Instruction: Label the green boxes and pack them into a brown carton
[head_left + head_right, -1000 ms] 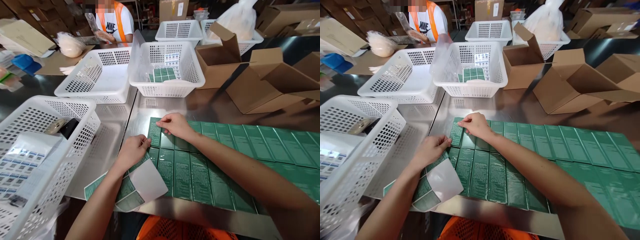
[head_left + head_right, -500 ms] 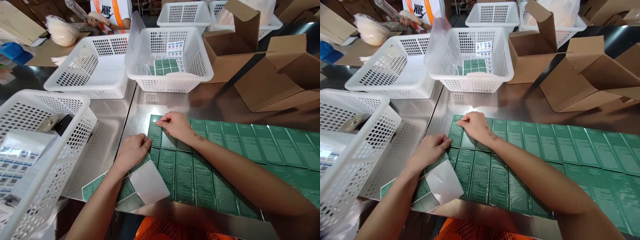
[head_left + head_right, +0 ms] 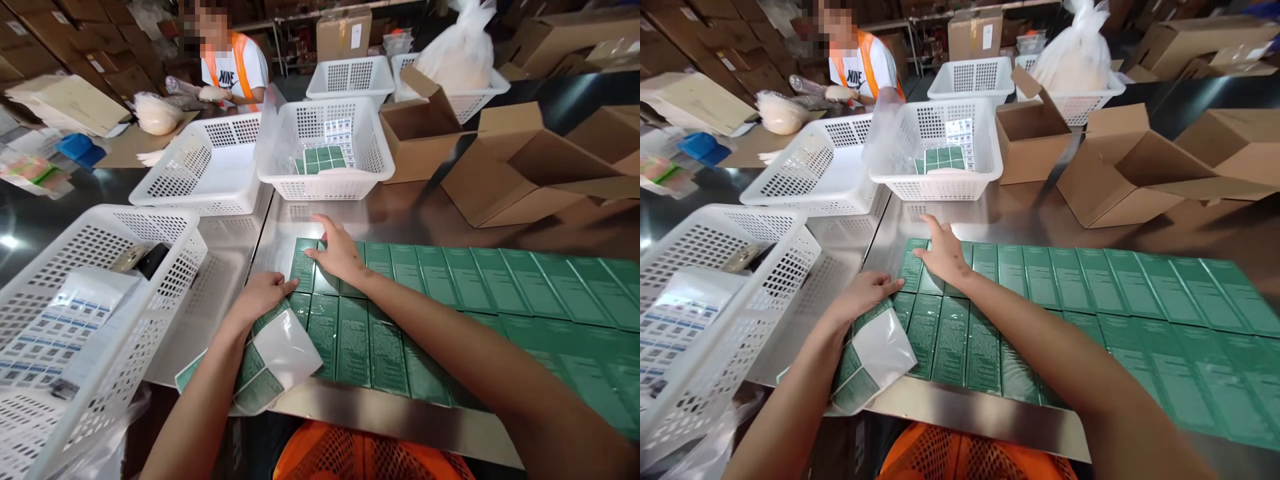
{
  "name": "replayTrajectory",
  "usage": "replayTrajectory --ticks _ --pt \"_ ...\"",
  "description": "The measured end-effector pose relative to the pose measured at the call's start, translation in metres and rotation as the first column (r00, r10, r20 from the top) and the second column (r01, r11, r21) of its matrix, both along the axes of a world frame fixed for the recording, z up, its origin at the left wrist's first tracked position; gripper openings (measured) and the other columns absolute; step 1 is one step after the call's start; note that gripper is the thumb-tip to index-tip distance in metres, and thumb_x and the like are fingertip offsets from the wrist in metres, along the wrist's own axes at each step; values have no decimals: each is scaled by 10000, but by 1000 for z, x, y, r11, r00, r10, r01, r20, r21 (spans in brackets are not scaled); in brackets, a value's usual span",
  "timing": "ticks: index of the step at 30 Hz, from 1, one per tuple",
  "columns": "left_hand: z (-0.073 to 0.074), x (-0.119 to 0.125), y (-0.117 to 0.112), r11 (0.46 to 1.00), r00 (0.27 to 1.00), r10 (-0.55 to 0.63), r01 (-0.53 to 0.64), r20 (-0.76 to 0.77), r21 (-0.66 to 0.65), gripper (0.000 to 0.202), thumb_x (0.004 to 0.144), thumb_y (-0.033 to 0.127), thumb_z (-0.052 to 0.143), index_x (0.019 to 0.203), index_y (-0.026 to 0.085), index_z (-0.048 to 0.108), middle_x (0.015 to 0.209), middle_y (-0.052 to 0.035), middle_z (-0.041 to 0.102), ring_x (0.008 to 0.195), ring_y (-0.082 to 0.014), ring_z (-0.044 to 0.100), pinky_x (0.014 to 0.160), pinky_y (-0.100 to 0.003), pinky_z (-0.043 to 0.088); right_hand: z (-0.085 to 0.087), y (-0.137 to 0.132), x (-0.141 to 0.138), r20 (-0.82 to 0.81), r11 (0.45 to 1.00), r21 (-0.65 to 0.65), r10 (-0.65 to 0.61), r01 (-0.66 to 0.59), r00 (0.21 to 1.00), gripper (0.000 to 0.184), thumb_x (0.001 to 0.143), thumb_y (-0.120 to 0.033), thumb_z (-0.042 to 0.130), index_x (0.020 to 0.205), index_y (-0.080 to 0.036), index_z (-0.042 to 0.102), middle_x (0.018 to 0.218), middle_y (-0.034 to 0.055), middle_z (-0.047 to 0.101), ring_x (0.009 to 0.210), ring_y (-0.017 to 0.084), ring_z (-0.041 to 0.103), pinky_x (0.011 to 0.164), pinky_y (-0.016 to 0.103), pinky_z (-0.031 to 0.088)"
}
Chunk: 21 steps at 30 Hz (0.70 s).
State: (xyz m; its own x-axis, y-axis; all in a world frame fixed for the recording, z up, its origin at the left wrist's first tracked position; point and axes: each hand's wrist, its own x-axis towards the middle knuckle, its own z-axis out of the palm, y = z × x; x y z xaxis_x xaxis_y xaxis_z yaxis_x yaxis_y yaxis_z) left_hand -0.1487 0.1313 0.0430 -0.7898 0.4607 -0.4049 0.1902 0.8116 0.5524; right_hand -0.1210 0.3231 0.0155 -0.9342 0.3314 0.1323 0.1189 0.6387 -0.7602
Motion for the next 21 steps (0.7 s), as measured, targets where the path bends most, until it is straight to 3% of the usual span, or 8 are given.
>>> replayTrajectory --ticks 3,5,8,10,13,16,18,21 --pt "-1 5 -11 995 993 93 -90 -78 38 495 757 578 596 487 219 388 470 35 411 500 -147 408 514 -279 257 7 0 11 10 989 -139 55 -53 998 567 823 -171 659 1358 -231 480 877 7 541 766 172 574 770 356 493" --pt "4 12 -17 977 959 209 -196 -192 82 465 773 589 580 526 217 451 515 14 487 546 -164 460 548 -280 281 17 -6 30 -17 948 -294 125 -124 992 496 849 -249 651 1313 -209 481 835 -10 549 740 160 585 746 341 504" --pt "20 28 -19 920 851 390 -345 -351 186 420 851 596 491 698 215 580 590 -3 567 594 -179 512 610 -285 313 34 -25 69 -62 859 -406 315 -312 947 507 787 -407 746 1219 -233 548 921 14 612 844 174 624 741 319 505" --pt "32 42 -16 875 770 479 -381 -422 298 408 867 589 485 798 212 626 568 7 570 556 -173 514 614 -283 323 44 -38 89 -81 843 -381 379 -380 922 510 720 -416 816 1158 -254 610 953 15 644 876 177 633 741 308 493" --pt "43 60 -9 824 714 541 -347 -444 447 420 874 580 498 839 198 669 523 19 546 506 -161 492 586 -276 327 53 -49 101 -175 889 -275 327 -365 929 336 731 -340 832 1022 -252 690 862 -9 666 800 152 637 717 290 470" --pt "45 69 -6 779 754 554 -321 -352 539 484 897 603 459 910 191 711 536 21 520 525 -150 475 570 -267 336 52 -47 99 -308 943 -108 270 -316 912 132 797 -241 781 912 -247 717 838 -16 670 782 133 633 705 278 448" --pt "43 69 -7 712 807 557 -342 -196 613 506 884 627 477 958 190 720 517 39 447 501 -130 418 526 -253 309 50 -43 98 -402 962 106 274 -253 874 58 842 -198 730 860 -251 717 828 -22 674 769 131 616 708 298 415" --pt "40 64 -12 558 860 489 -439 148 705 520 803 646 597 977 170 714 488 78 310 445 -88 287 450 -226 222 47 -38 99 -520 861 501 381 -88 764 161 910 -142 617 823 -252 696 795 -36 688 738 137 572 706 343 347"
